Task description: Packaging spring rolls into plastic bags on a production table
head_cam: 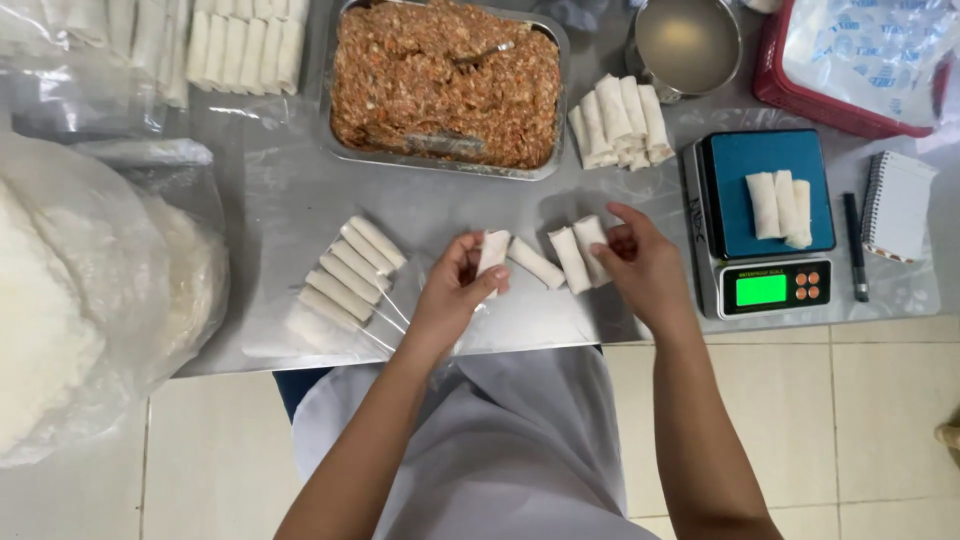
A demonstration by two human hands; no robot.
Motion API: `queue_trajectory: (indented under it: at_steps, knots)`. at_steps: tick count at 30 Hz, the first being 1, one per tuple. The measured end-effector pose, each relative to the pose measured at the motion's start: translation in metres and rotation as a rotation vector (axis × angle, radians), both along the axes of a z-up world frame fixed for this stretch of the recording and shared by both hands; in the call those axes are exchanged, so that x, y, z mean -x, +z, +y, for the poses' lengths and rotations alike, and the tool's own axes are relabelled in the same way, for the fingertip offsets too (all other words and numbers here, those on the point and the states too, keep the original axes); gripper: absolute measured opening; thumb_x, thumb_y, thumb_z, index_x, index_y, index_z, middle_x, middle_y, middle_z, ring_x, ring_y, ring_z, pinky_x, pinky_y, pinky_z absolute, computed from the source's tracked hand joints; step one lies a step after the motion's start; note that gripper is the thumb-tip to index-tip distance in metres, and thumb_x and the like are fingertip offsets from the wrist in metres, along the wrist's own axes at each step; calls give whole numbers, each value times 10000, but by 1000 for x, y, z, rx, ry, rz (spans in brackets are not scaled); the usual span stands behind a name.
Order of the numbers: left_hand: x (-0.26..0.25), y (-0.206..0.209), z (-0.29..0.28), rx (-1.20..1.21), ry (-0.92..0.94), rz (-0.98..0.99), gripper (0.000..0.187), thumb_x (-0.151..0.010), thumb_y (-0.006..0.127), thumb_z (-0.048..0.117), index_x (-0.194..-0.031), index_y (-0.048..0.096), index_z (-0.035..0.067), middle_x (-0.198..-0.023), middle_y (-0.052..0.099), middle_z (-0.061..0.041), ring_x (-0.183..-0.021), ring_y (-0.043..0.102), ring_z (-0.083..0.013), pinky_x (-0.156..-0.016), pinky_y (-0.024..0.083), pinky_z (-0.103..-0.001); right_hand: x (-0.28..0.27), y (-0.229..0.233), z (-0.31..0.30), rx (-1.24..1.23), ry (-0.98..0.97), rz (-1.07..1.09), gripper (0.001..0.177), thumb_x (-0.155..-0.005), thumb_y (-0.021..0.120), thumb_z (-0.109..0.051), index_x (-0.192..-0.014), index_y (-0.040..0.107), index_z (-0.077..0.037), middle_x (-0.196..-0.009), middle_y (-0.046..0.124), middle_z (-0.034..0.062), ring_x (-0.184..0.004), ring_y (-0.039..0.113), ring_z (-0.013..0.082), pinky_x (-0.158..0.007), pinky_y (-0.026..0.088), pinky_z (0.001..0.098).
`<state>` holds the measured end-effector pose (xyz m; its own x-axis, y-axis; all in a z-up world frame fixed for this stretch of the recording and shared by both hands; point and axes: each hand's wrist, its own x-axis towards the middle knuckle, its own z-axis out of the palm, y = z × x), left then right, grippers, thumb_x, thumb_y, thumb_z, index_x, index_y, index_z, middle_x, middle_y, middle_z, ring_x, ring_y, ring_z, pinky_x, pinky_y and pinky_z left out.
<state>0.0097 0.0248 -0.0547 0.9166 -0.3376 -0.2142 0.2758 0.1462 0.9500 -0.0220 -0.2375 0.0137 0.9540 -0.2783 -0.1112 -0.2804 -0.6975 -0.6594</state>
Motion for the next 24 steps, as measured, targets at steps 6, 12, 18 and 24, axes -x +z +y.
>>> queue_trajectory:
  at_steps: [6, 12, 18, 24]
  knots:
    - [15, 39, -6, 356, 24, 308, 522, -1067, 463, 262, -1510, 383, -2, -1193, 536, -100, -1041, 594, -154, -925, 567, -290, 16, -13, 28, -955, -32, -141, 378, -931, 516, -152, -1302, 527, -78, -882, 658, 120, -817, 697, 208, -699, 582, 311]
    - [41, 88, -4, 125, 120, -141, 500, -1018, 575, 90, -1502, 492, -5, -1261, 677, -220, -1065, 676, -237, -917, 588, -387, 33, -6, 105, -1427, 12, -132, 530, -996, 598, -247, -1444, 428, -18, -1050, 440, 92, -832, 556, 190, -676, 536, 301]
    - [82, 77, -24, -284, 175, -511, 403, -1052, 586, 208, -1450, 554, 151, -1365, 620, -118, -1274, 624, -251, -1084, 528, -361, 47, 26, 126, -1287, 68, -237, 426, -1071, 533, -353, -1403, 452, -100, -995, 475, -8, -808, 436, 87, -691, 386, 227]
    - [77, 76, -35, -311, -334, -592, 575, -1044, 511, 95, -1580, 305, 72, -1518, 349, -229, -1433, 361, -490, -1203, 339, -612, 80, -42, 72, -1496, 91, -187, 768, -919, 789, -326, -1497, 435, 35, -1647, 341, 224, -1483, 416, 316, -1227, 347, 427]
